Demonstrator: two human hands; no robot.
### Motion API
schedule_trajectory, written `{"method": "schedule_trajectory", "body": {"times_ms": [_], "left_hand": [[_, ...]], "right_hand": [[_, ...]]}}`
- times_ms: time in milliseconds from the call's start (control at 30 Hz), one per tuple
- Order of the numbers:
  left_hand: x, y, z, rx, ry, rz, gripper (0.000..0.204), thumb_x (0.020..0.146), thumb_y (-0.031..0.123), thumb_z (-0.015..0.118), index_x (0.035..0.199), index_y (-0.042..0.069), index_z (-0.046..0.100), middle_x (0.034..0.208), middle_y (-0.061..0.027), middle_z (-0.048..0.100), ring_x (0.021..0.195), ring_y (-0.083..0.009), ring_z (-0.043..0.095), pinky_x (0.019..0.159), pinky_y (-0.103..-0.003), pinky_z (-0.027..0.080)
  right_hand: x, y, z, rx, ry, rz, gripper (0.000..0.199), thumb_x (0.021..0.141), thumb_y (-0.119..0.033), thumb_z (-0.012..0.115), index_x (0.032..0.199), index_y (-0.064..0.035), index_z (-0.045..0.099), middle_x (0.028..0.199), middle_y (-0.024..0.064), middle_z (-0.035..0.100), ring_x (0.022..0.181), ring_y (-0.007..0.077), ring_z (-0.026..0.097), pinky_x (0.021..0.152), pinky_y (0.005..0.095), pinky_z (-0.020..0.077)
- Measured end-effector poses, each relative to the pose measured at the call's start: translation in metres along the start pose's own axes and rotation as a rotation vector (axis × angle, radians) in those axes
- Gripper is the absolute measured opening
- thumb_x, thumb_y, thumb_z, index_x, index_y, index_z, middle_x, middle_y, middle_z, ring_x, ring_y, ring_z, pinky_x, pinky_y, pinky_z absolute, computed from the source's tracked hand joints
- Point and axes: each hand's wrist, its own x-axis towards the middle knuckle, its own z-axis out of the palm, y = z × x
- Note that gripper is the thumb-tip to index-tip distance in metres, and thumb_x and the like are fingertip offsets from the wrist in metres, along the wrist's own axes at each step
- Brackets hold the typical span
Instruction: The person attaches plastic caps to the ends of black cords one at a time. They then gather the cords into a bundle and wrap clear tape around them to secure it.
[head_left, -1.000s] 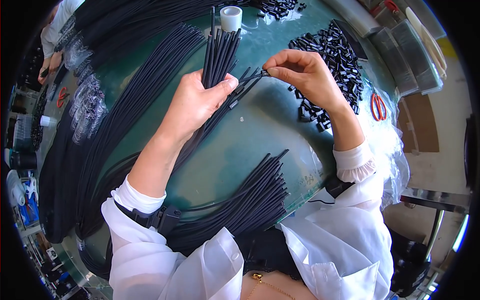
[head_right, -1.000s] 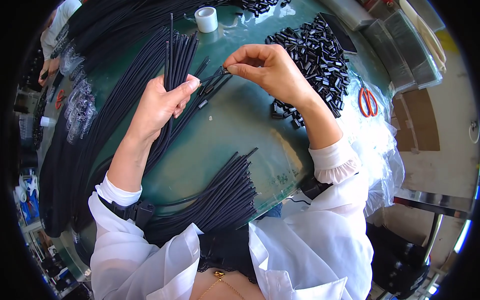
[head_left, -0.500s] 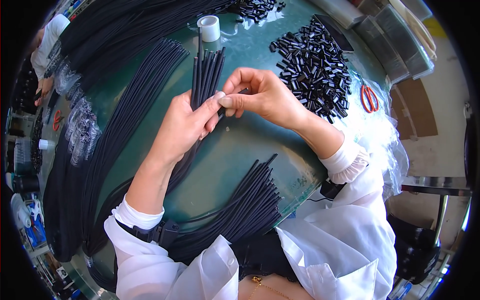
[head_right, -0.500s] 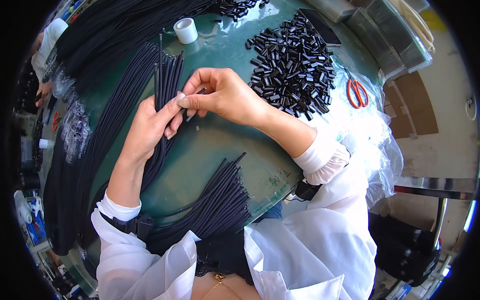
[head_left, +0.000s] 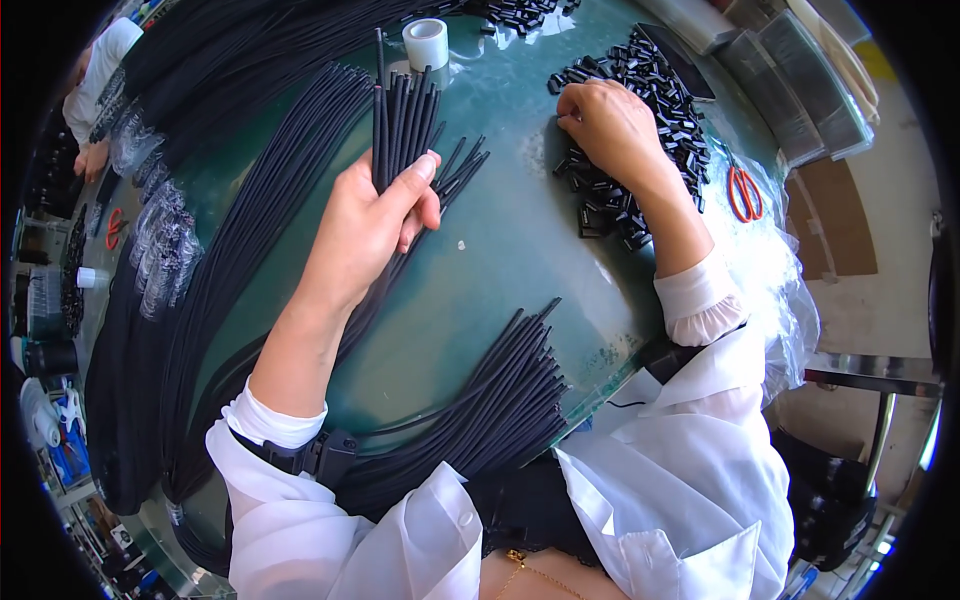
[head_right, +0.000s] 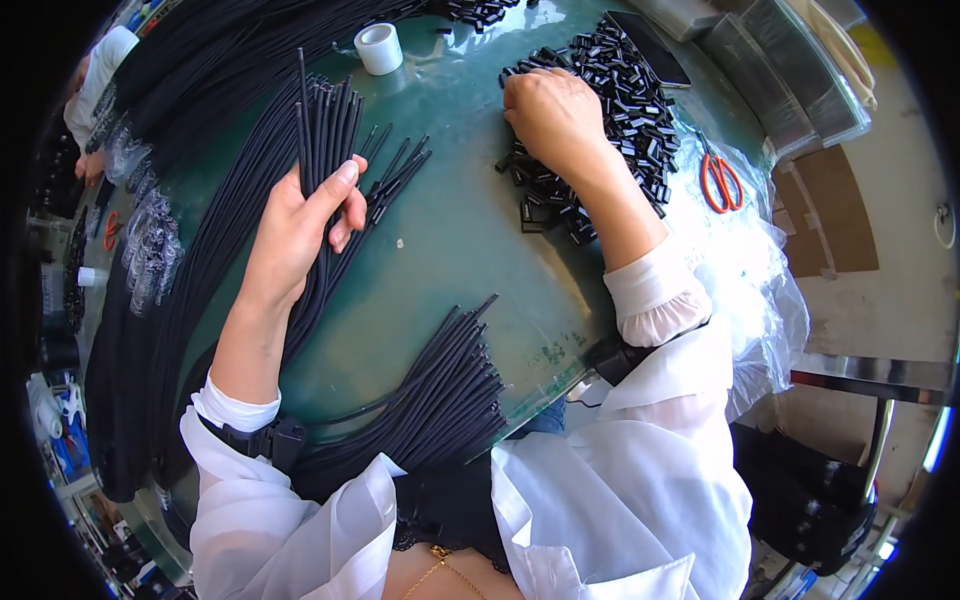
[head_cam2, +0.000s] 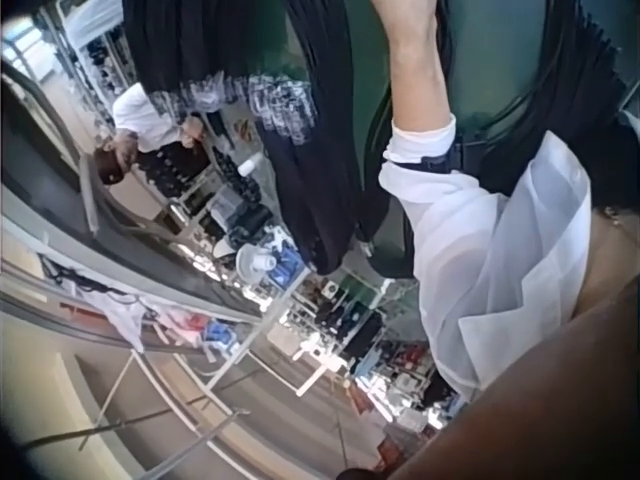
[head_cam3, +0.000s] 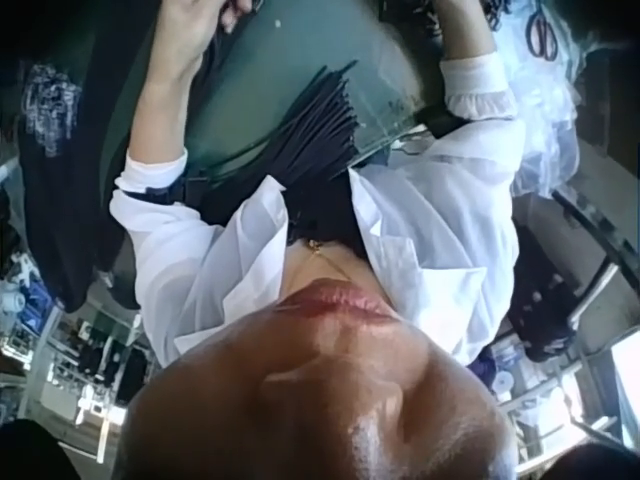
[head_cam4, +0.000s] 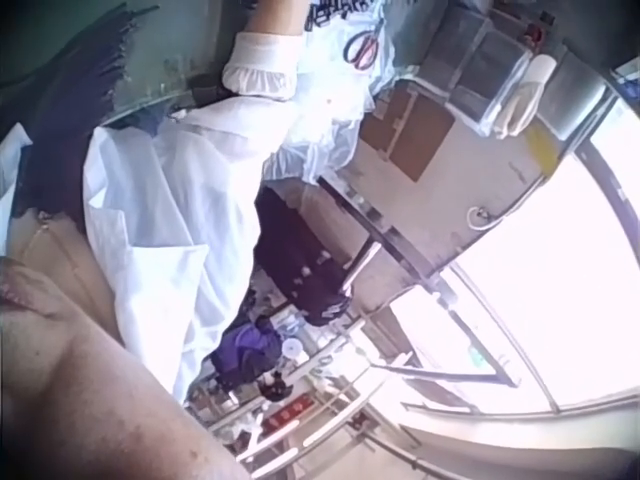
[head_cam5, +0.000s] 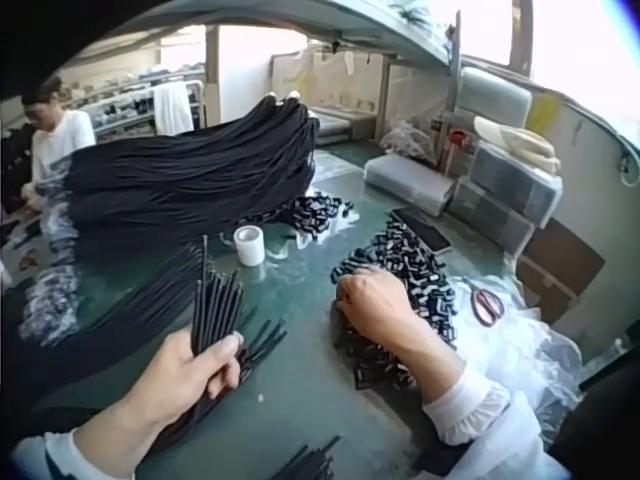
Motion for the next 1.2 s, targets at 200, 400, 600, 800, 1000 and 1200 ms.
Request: {"method": "schedule_trajectory", "body": {"times_ms": [200,400,600,800,1000,1200], "left_hand": [[0.000,0.000,0.000,-0.036,0.012,-0.046,0.023,0.089,0.023,0.060,0.090,0.000,0.062,0.059,0.0024,0.051,0.050,-0.0026,0.042,0.045,-0.019,0.032],[-0.001,0.000,-0.001,-0.038,-0.034,-0.050,0.023,0.087,0.023,0.062,0.086,0.000,0.063,0.058,0.0035,0.048,0.050,-0.0022,0.040,0.045,-0.019,0.029],[-0.001,0.000,0.001,-0.003,-0.037,-0.057,0.023,0.086,0.023,0.063,0.084,0.000,0.063,0.060,0.0045,0.048,0.052,-0.0017,0.040,0.046,-0.019,0.029],[-0.002,0.001,0.005,0.013,-0.028,-0.016,0.021,0.086,0.022,0.064,0.082,0.002,0.062,0.060,0.0055,0.048,0.053,-0.0012,0.039,0.048,-0.020,0.030],[-0.002,-0.003,0.003,0.058,-0.051,-0.013,0.023,0.088,0.025,0.062,0.087,0.003,0.064,0.056,0.0071,0.043,0.049,-0.0014,0.038,0.045,-0.018,0.030],[-0.002,0.001,0.004,-0.085,-0.028,-0.021,0.014,0.087,0.018,0.062,0.085,0.004,0.060,0.063,0.0069,0.047,0.053,-0.0006,0.038,0.048,-0.019,0.029]], "right_hand": [[0.003,-0.035,-0.015,1.396,-0.100,0.306,0.015,0.088,-0.007,0.058,0.100,-0.0029,0.064,0.088,0.0086,0.066,0.078,0.0197,0.066,0.073,0.0286,0.0547],[-0.002,-0.049,-0.017,1.617,-0.225,0.340,0.018,0.090,-0.009,0.057,0.104,0.0012,0.061,0.090,0.0085,0.065,0.082,0.0173,0.067,0.076,0.0274,0.0560],[-0.005,-0.048,-0.020,1.577,-0.253,0.245,0.019,0.090,-0.010,0.058,0.104,0.0015,0.060,0.091,0.0100,0.065,0.082,0.0186,0.067,0.075,0.0280,0.0560],[-0.007,-0.048,-0.022,1.534,-0.200,0.145,0.016,0.090,-0.010,0.057,0.102,0.0007,0.060,0.090,0.0101,0.065,0.081,0.0184,0.067,0.076,0.0289,0.0559],[-0.008,-0.058,-0.017,1.605,-0.106,0.132,0.014,0.090,-0.011,0.058,0.099,-0.0006,0.060,0.088,0.0092,0.064,0.073,0.0155,0.065,0.072,0.0270,0.0556],[-0.005,-0.036,-0.020,1.447,-0.229,0.221,0.016,0.091,-0.014,0.058,0.099,-0.0014,0.060,0.085,0.0071,0.064,0.066,0.0113,0.061,0.067,0.0241,0.0538]]}}
